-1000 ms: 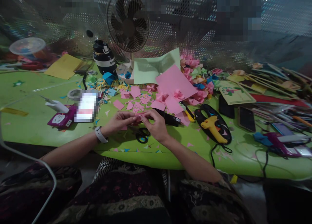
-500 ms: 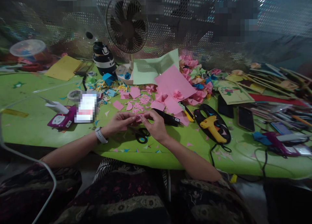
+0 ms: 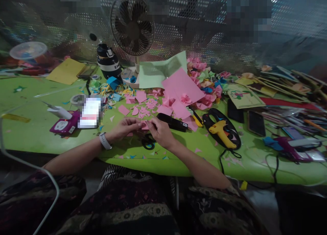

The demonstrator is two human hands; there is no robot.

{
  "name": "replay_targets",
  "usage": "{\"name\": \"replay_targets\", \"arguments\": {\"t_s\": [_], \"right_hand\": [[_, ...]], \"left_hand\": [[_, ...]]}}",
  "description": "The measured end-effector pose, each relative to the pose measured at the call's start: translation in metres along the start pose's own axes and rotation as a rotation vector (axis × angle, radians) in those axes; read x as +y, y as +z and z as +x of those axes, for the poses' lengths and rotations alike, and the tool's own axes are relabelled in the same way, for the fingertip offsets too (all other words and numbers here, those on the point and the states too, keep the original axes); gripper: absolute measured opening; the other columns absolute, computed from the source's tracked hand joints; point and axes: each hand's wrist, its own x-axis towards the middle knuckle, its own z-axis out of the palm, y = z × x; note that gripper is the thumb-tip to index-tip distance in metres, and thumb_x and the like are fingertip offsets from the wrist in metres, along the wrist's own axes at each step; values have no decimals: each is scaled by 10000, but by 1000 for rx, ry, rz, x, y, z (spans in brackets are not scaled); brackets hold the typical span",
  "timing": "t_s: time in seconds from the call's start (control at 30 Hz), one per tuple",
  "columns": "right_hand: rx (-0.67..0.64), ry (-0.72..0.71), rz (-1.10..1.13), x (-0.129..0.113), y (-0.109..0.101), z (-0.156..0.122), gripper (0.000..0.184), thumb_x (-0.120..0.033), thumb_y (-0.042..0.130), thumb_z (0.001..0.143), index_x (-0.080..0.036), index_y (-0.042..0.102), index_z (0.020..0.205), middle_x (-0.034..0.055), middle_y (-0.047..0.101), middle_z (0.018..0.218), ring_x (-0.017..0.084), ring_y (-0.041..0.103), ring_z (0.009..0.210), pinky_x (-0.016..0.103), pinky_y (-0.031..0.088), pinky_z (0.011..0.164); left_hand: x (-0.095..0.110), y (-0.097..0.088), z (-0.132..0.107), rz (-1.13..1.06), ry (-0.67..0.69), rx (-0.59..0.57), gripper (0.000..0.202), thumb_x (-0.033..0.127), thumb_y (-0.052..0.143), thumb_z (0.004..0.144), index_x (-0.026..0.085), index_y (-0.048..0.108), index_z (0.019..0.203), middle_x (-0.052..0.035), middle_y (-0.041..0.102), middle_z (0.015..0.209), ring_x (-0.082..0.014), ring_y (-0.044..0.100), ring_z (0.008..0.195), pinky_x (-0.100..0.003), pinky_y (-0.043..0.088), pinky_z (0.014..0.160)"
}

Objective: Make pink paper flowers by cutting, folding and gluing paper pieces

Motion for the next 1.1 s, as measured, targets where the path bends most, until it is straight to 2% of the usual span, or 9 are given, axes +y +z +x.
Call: {"name": "replay_targets", "arguments": {"t_s": [0.07,0.2,0.4,0.53,0.63,0.73,0.83,0.97,1.1], "right_hand": [[-6,-19,-19,1,1,-1,378,-498,481,981,-239,446,708,-22,454,640,142,445,582,289,361,601],[-11,-37,-45,2,2,-2,367,-497,469,989,-237,472,730,-5,504,670,148,467,600,289,382,623],[-31,-40,-69,7,0,1,408,-514,447,1002,-224,446,716,-29,457,616,121,433,564,270,338,581],[-81,-42,-74,12,2,4,395,-505,426,1004,-223,443,729,-28,465,629,121,445,582,264,338,586],[-64,-22,-94,15,6,5,354,-483,422,1001,-226,438,758,-16,491,662,131,458,607,268,344,603],[-56,8,-157,13,5,6,328,-453,417,1004,-222,458,775,-3,527,685,141,482,629,276,339,625],[-170,41,-294,7,-3,4,303,-421,458,993,-206,520,789,12,577,711,148,513,653,283,329,643],[-492,5,-573,-8,-13,-3,211,-384,668,841,-179,621,855,73,677,893,188,582,777,289,339,661],[-615,65,-735,-20,-13,-7,245,-358,624,847,-157,657,983,118,713,997,229,628,846,307,358,669]], "left_hand": [[1,0,0,-17,-34,-22,407,447,908,657,120,750,839,-68,768,810,-145,718,698,-266,589,682],[-1,-1,1,-11,-27,-54,377,402,921,649,103,717,756,-64,754,747,-111,694,641,-222,558,644],[1,-5,5,-26,17,-50,420,421,927,631,112,699,802,-41,752,762,-125,715,692,-262,594,717],[5,-10,7,-13,45,-48,410,432,905,669,131,666,811,-26,737,765,-137,723,728,-264,601,707],[5,-11,8,20,20,-61,386,430,875,714,139,646,822,-40,741,796,-146,724,725,-264,598,659],[5,-11,10,62,61,-35,369,420,874,716,141,647,797,-30,732,770,-124,705,688,-238,577,645],[7,-17,13,60,147,58,353,425,869,720,146,668,800,-30,735,772,-123,703,701,-242,572,677],[12,-28,18,-34,216,220,349,418,873,708,164,667,829,-33,756,827,-152,730,782,-268,570,716],[12,-32,20,-57,212,259,338,399,872,708,169,664,842,-45,771,880,-162,739,815,-282,564,734]]}}
